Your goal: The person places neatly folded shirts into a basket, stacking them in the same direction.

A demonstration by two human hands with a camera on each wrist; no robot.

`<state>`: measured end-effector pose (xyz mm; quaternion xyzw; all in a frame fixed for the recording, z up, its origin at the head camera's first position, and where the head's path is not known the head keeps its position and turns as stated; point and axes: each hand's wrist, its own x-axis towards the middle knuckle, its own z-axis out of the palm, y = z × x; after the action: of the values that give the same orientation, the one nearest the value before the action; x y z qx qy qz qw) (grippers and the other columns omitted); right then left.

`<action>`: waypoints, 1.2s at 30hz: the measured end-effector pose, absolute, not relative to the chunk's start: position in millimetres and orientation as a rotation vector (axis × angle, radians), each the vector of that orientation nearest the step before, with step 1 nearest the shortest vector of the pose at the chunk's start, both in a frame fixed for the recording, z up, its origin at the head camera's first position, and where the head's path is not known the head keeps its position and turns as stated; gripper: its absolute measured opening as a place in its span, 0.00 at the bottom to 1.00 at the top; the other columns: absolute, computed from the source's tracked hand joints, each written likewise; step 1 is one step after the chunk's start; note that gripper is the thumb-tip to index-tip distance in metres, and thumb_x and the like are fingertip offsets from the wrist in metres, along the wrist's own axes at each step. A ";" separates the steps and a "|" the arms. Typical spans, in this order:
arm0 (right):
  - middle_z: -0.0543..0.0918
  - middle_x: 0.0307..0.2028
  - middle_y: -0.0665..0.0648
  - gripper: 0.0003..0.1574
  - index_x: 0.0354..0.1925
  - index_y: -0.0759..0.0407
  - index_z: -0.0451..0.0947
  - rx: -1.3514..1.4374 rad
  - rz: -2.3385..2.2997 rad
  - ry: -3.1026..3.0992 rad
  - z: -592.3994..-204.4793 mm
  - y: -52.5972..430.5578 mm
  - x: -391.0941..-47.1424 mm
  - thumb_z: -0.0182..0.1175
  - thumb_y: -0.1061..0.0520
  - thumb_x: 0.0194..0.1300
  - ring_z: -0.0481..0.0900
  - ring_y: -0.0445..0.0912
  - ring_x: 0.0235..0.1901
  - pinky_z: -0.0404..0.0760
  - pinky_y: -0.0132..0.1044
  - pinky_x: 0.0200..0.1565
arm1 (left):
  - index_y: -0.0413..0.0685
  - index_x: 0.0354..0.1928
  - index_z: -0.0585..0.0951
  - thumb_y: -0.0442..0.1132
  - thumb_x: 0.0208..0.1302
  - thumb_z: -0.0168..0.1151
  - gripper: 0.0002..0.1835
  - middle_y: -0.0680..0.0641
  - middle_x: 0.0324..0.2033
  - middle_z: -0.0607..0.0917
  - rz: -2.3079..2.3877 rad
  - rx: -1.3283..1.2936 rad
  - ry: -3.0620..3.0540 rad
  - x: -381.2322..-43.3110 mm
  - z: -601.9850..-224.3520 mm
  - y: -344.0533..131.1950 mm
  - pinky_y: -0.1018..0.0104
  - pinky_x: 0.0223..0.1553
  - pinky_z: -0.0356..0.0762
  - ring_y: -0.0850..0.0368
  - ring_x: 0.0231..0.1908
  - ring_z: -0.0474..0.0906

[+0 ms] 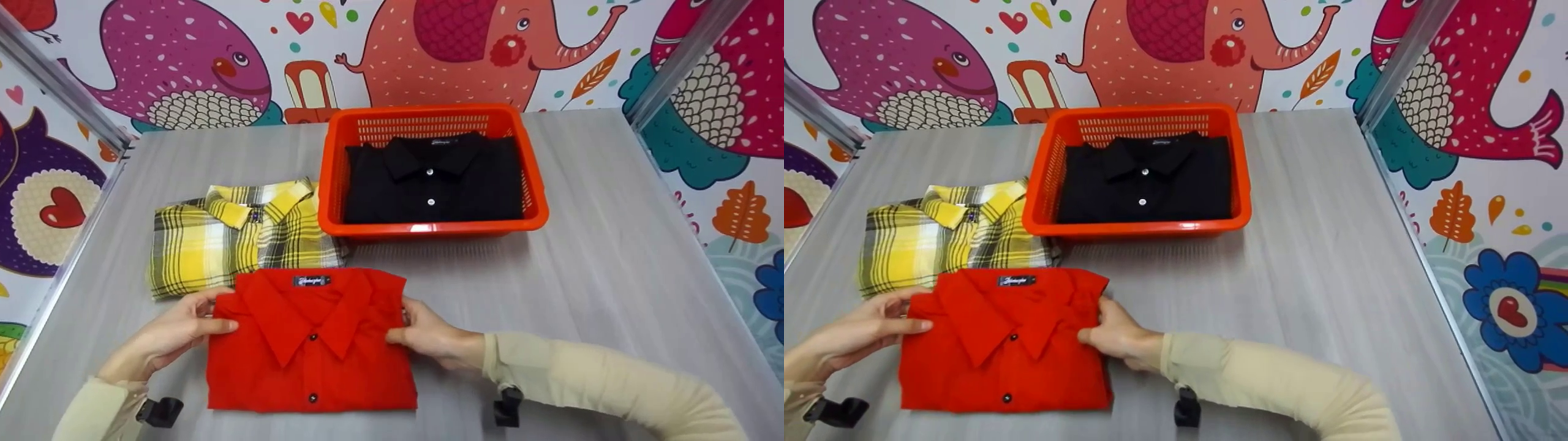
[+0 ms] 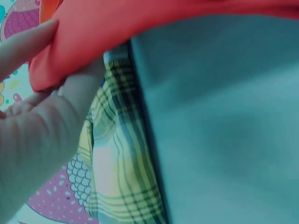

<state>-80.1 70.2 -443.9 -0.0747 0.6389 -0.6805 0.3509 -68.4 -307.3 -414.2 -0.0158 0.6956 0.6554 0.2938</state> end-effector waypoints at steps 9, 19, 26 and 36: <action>0.80 0.43 0.59 0.33 0.60 0.72 0.64 -0.167 -1.757 1.746 -435.0 102.5 -85.7 0.56 0.72 0.54 0.78 0.47 0.42 0.76 0.36 0.44 | 0.50 0.52 0.76 0.28 0.59 0.65 0.20 0.48 0.45 0.78 1.705 -0.017 1.940 -73.9 -408.6 -281.7 0.64 0.43 0.76 0.53 0.42 0.76; 0.81 0.42 0.59 0.33 0.60 0.74 0.64 -0.128 -1.770 1.776 -420.1 139.6 -86.6 0.55 0.73 0.55 0.78 0.47 0.40 0.77 0.36 0.43 | 0.46 0.58 0.74 0.27 0.59 0.64 0.24 0.44 0.47 0.80 1.721 0.123 1.925 -80.8 -403.2 -255.9 0.58 0.46 0.77 0.49 0.44 0.78; 0.81 0.43 0.59 0.33 0.61 0.77 0.62 -0.121 -1.806 1.856 -413.4 160.9 -92.7 0.54 0.73 0.56 0.79 0.45 0.42 0.77 0.34 0.44 | 0.37 0.66 0.67 0.28 0.60 0.63 0.31 0.46 0.52 0.79 1.724 0.175 1.944 -86.4 -401.4 -238.0 0.61 0.49 0.76 0.52 0.48 0.77; 0.81 0.43 0.61 0.33 0.61 0.72 0.57 -0.048 -1.862 1.985 -397.6 182.5 -104.7 0.55 0.73 0.57 0.78 0.45 0.41 0.76 0.33 0.45 | 0.36 0.67 0.64 0.26 0.62 0.60 0.31 0.44 0.53 0.75 1.750 0.164 2.015 -106.2 -390.2 -208.7 0.61 0.50 0.75 0.53 0.48 0.76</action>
<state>-104.7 182.5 -397.6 -0.0171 0.7133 -0.6690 0.2081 -106.2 -208.7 -390.2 0.0595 0.7330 0.6367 0.2319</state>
